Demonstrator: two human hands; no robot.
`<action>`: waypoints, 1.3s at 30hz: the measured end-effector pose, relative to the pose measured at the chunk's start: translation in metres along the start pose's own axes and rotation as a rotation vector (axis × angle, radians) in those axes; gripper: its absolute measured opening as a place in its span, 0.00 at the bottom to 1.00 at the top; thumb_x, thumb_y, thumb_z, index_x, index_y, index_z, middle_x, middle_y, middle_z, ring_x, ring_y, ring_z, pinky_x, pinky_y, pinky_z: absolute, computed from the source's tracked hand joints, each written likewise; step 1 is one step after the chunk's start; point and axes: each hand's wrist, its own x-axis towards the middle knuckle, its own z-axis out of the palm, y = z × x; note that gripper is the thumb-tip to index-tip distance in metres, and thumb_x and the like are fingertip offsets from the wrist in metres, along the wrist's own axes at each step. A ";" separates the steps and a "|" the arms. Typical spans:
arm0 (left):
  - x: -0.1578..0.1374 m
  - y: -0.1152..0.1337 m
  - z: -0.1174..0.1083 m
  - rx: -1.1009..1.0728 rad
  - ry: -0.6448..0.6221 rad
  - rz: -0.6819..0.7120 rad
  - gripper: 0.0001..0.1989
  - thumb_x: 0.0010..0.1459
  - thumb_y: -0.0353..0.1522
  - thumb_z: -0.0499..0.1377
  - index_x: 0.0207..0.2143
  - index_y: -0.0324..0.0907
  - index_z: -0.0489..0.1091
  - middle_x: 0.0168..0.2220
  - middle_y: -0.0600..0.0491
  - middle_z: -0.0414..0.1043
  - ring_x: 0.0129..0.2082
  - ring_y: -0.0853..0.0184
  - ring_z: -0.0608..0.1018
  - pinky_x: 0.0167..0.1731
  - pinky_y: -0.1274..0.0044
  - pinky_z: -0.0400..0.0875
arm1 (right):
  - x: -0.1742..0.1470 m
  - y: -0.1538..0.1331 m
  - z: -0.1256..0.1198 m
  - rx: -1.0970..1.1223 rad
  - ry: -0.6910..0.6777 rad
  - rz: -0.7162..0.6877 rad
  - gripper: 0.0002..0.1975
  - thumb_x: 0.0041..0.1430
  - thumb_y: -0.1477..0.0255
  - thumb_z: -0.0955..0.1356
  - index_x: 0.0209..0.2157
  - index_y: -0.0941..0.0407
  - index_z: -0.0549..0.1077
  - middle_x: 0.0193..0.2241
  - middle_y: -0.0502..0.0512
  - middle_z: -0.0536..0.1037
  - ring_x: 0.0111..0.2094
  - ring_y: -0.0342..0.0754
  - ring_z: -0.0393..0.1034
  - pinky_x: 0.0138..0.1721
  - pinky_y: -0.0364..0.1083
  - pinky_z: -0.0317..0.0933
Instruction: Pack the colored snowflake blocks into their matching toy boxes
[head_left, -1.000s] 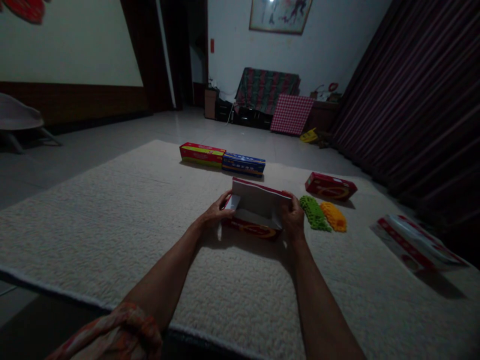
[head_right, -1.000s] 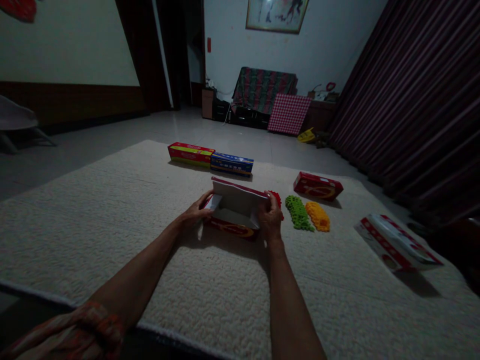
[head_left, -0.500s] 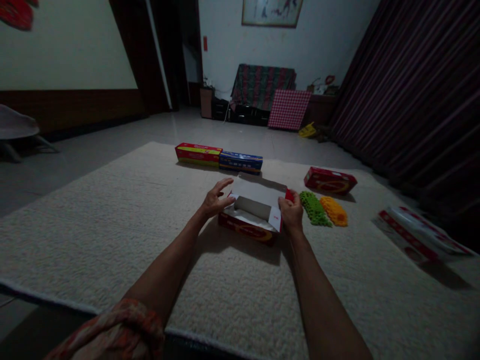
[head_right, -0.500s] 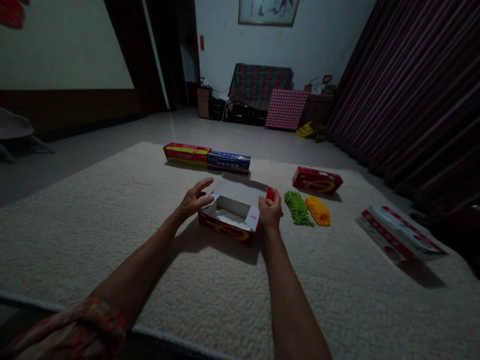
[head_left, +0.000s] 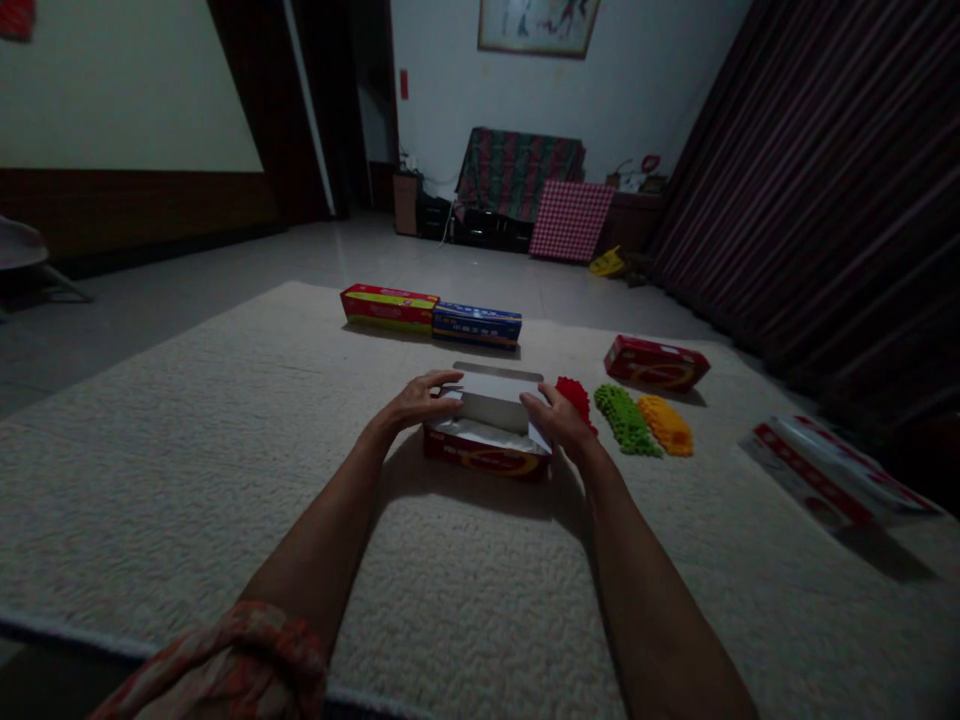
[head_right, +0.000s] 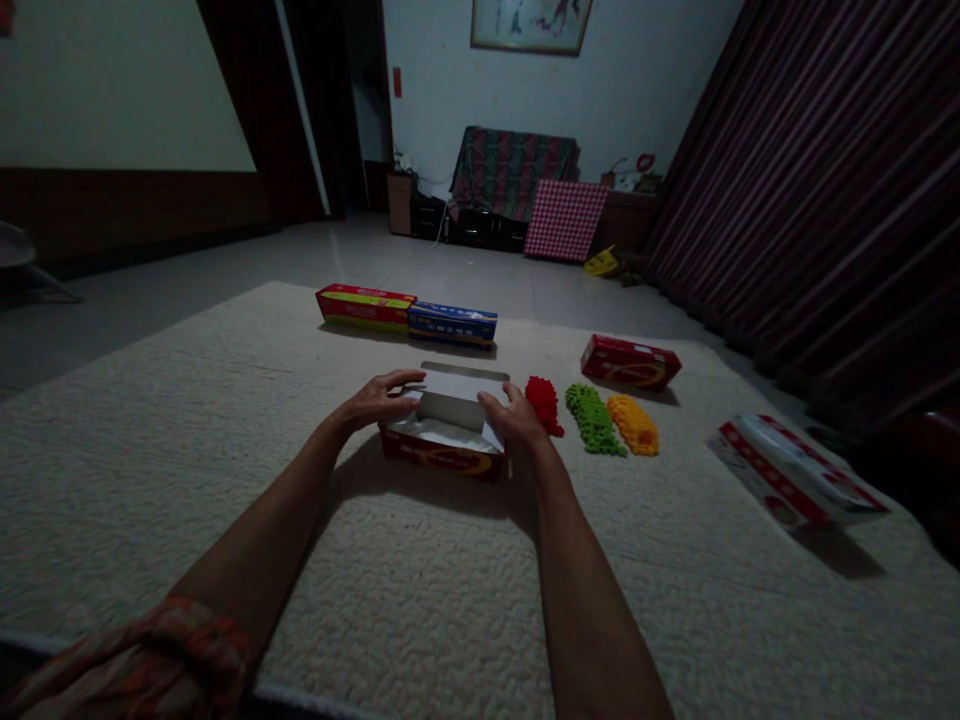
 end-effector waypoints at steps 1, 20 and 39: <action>0.001 -0.001 0.002 0.029 0.006 0.008 0.37 0.48 0.47 0.69 0.57 0.37 0.74 0.65 0.38 0.68 0.64 0.46 0.71 0.60 0.60 0.69 | -0.003 -0.005 -0.002 -0.142 -0.006 -0.021 0.37 0.57 0.52 0.71 0.60 0.62 0.72 0.61 0.71 0.73 0.61 0.61 0.69 0.59 0.53 0.64; 0.006 0.018 -0.001 0.397 -0.129 0.086 0.28 0.51 0.37 0.66 0.55 0.39 0.76 0.58 0.41 0.76 0.57 0.50 0.76 0.57 0.62 0.70 | -0.036 -0.036 -0.033 -0.378 -0.282 -0.210 0.27 0.59 0.65 0.69 0.59 0.59 0.75 0.54 0.64 0.80 0.49 0.57 0.77 0.50 0.52 0.70; -0.002 0.005 -0.032 -0.269 -0.103 -0.109 0.32 0.44 0.32 0.59 0.54 0.40 0.78 0.52 0.41 0.82 0.41 0.59 0.81 0.39 0.70 0.73 | -0.032 -0.014 -0.065 -0.353 -0.229 -0.255 0.26 0.56 0.80 0.66 0.56 0.58 0.78 0.55 0.62 0.81 0.54 0.55 0.77 0.56 0.51 0.68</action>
